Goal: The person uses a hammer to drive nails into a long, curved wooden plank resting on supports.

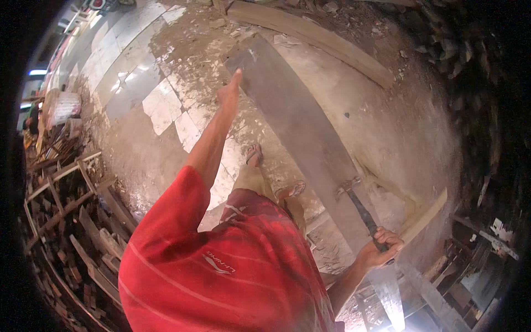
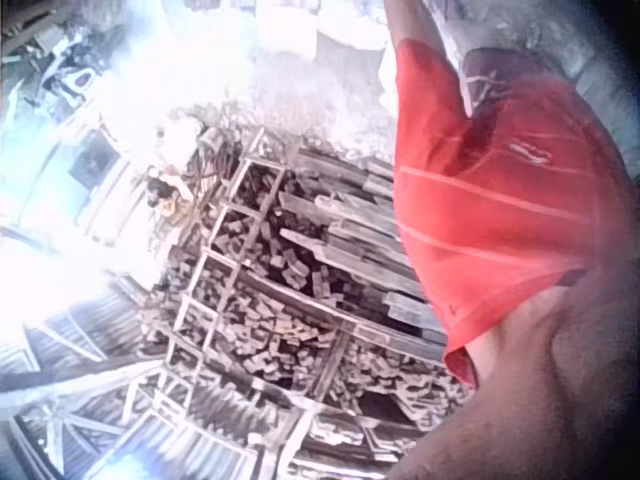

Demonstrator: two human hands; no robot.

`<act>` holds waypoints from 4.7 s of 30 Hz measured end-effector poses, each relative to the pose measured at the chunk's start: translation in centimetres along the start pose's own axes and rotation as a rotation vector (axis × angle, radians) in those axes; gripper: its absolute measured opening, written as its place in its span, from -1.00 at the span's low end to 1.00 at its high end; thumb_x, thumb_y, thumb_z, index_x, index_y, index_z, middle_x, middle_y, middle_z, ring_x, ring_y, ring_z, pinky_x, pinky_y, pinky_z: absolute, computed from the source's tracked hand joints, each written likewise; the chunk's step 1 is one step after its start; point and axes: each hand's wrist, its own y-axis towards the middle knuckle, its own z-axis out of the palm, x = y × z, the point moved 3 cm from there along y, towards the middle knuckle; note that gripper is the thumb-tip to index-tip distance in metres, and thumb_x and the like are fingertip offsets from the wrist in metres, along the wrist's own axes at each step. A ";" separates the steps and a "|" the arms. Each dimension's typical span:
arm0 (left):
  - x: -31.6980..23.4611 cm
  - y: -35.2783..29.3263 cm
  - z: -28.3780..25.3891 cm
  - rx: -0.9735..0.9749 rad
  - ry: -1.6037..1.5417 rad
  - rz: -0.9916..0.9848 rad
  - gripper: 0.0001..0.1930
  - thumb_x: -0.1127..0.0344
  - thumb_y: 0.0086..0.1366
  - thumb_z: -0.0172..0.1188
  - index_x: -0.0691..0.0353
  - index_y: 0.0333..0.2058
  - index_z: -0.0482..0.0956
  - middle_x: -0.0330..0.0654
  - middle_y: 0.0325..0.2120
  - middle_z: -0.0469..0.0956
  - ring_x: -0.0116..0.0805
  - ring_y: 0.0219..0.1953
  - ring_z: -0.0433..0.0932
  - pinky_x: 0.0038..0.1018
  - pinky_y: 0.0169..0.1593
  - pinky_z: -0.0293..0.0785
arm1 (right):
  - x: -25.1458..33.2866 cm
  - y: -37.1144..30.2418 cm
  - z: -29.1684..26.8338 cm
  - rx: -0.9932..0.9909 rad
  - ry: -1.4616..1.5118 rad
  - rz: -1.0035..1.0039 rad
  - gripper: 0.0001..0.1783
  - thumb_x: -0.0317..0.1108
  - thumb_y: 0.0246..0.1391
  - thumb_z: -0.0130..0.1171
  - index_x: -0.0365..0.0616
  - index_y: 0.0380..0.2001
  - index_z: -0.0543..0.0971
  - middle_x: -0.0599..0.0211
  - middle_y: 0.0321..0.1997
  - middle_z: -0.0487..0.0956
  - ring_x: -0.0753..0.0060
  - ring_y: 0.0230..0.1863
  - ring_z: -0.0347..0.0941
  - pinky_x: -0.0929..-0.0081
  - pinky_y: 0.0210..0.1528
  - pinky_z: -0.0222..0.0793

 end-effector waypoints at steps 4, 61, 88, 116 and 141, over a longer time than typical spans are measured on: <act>-1.0 2.6 2.4 0.079 -0.159 0.115 -0.07 -0.30 -0.03 0.47 0.56 0.00 0.56 0.26 -0.03 0.61 0.11 0.08 0.58 -0.18 0.18 0.43 | 0.2 -2.7 1.4 -0.016 -0.074 -0.009 -0.56 -0.05 0.47 -0.19 -0.06 -0.49 0.26 0.34 -0.50 0.26 0.36 -0.40 0.27 0.17 -0.06 0.36; 36.2 -0.9 -58.7 0.345 0.304 0.299 -0.64 0.11 0.28 0.15 0.30 -0.18 0.70 0.13 -0.24 0.69 0.07 -0.14 0.67 -0.13 -0.03 0.53 | -0.4 -48.0 23.7 0.897 -0.364 0.171 -0.86 -0.39 0.13 0.23 -0.26 -0.40 0.56 0.34 -0.61 0.48 0.59 -0.51 0.38 0.44 -0.47 0.28; 42.4 -18.2 -67.6 0.438 -0.168 0.340 -0.64 0.11 0.34 0.18 0.32 -0.14 0.66 -0.12 -0.39 0.69 -0.36 -0.33 0.64 -0.38 -0.18 0.55 | -0.9 -63.5 12.9 1.224 -0.513 -0.056 -0.89 -0.47 -0.08 0.19 -0.31 -0.53 0.53 0.29 -0.64 0.47 0.51 -0.56 0.34 0.40 -0.50 0.26; 41.9 -26.5 -70.5 1.481 0.097 0.391 -0.74 0.23 0.30 0.37 0.29 -0.32 0.52 -0.18 -0.51 0.62 -0.44 -0.44 0.58 -0.44 -0.39 0.51 | 7.9 -78.3 8.7 1.079 -0.357 0.160 -0.75 -0.51 0.20 0.26 -0.25 -0.04 0.59 0.33 -0.42 0.63 0.65 -0.46 0.43 0.57 -0.43 0.37; 48.2 -37.9 -65.1 1.263 0.501 1.660 -0.53 0.21 0.19 0.28 0.19 0.07 0.48 0.02 -0.05 0.60 0.14 -0.04 0.57 -0.13 0.05 0.53 | 6.8 -77.7 -9.5 0.773 -0.340 0.212 -0.76 -0.23 0.22 0.23 -0.22 -0.29 0.64 0.03 -0.39 0.62 0.22 -0.32 0.62 0.29 -0.23 0.50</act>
